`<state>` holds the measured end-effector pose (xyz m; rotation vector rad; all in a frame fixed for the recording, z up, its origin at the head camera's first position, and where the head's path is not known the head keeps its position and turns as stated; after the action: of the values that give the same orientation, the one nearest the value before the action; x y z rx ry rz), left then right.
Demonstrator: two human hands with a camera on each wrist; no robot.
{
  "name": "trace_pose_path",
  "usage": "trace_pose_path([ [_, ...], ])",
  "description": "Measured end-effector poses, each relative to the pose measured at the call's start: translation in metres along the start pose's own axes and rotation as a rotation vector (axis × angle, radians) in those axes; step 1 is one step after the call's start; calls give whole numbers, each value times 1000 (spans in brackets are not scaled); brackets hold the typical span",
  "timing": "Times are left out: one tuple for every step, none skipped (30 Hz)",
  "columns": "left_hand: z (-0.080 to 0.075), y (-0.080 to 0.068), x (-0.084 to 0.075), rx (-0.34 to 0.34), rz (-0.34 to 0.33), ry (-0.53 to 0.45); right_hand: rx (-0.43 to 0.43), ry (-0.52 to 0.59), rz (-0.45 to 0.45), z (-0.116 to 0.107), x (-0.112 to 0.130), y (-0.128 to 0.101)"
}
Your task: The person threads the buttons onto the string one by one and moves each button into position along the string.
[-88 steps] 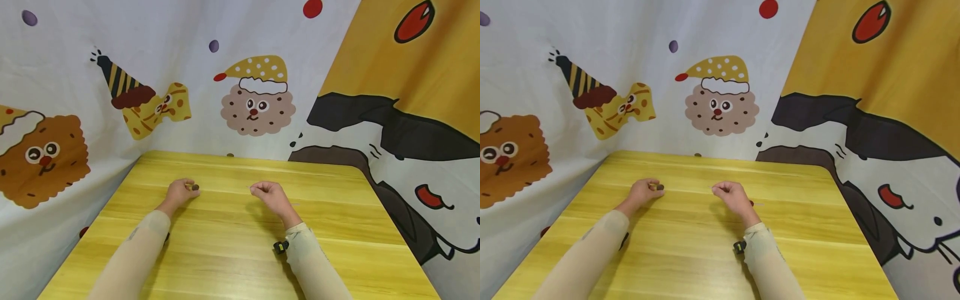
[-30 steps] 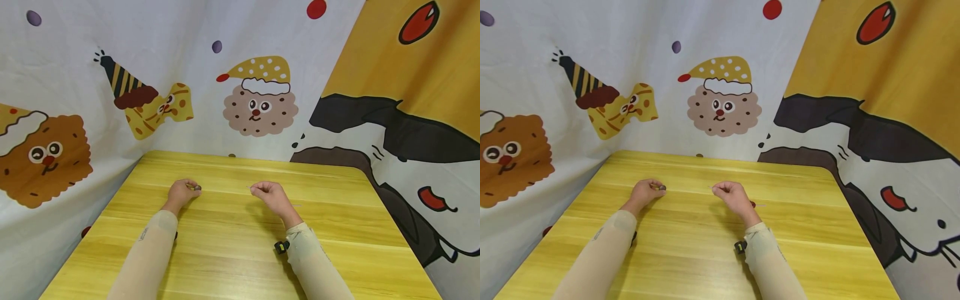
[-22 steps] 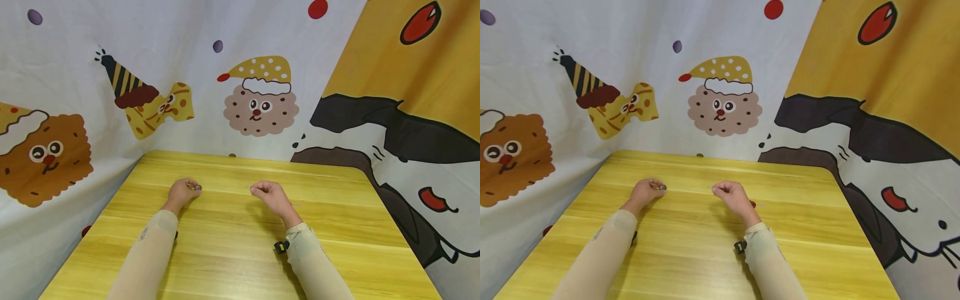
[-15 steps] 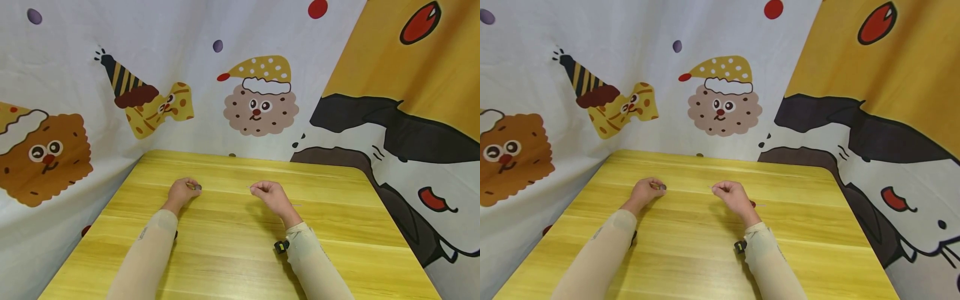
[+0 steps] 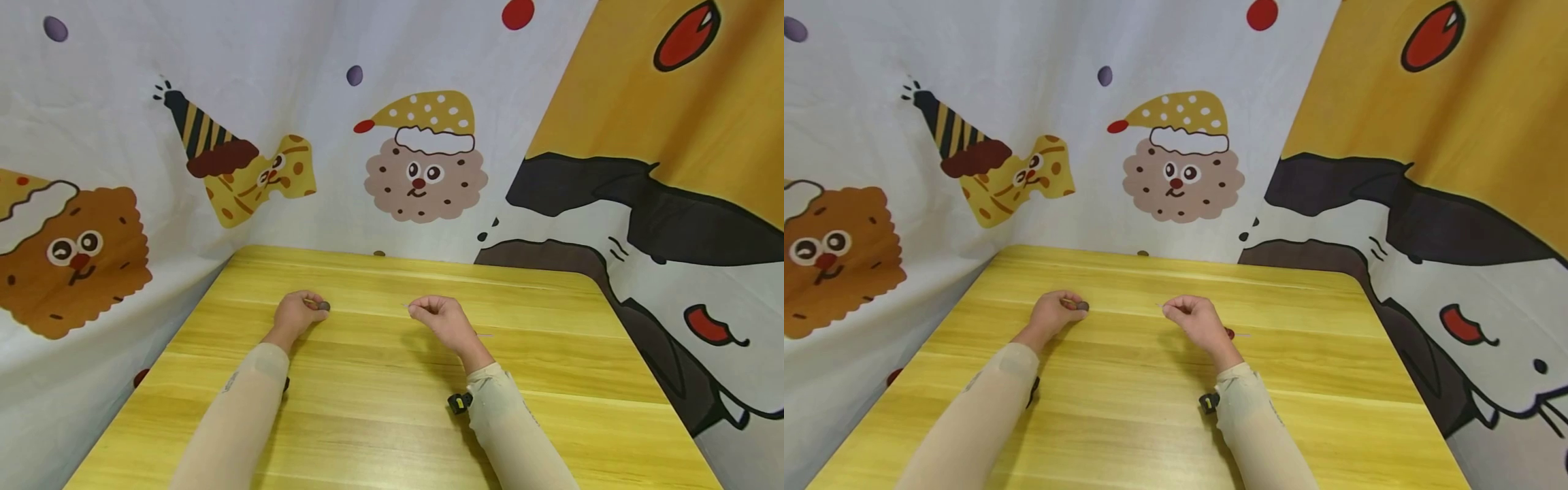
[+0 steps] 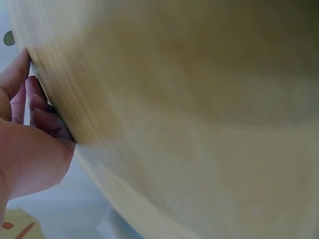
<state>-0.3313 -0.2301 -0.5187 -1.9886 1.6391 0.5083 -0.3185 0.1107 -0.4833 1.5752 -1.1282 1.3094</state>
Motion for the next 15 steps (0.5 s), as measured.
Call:
trace_pose_path([
  [0,0,0,0,-2,0,2,0,3,0,-1,0],
  [0,0,0,-1,-1,2,2,0,4,0,-1,0],
  [0,1,-1,-1,-2,3,3,-2,3,0,-1,0],
  [0,1,-1,0,1,4,4,-1,2,-1,-1,0],
  [0,1,-1,0,1,6,3,-1,2,-1,0,0],
  [0,1,-1,1,1,7,3,-4,1,-1,0,0],
  [0,1,-2,0,1,7,4,-4,-2,-1,0,0],
  [0,1,-2,-2,5,8,2,-5,-4,-1,0,0],
  [0,1,-3,-4,9,10,2,-6,-6,-1,0,0],
  [0,2,-3,-7,14,12,2,-6,-6,-1,0,0],
  [0,2,-3,-11,16,13,2,-5,-6,-1,0,0],
  [0,2,-4,-15,20,14,3,-5,-5,-1,0,0],
  [0,2,-4,-19,24,17,4,-6,-5,-1,0,0],
  [1,3,-5,-22,28,18,5,-2,-1,-1,0,0],
  [1,3,-5,-24,29,19,7,2,2,-1,0,0],
])
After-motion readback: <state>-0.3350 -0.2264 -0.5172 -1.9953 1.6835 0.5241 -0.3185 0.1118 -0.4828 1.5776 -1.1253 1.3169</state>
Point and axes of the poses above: each hand's wrist, its own y-axis towards the middle knuckle, its own z-axis out of the palm, x = y × z, the point moved 6 cm from there along y, towards the middle knuckle, and after that the axes turned 13 degrees about y, right-handed, at the moved point
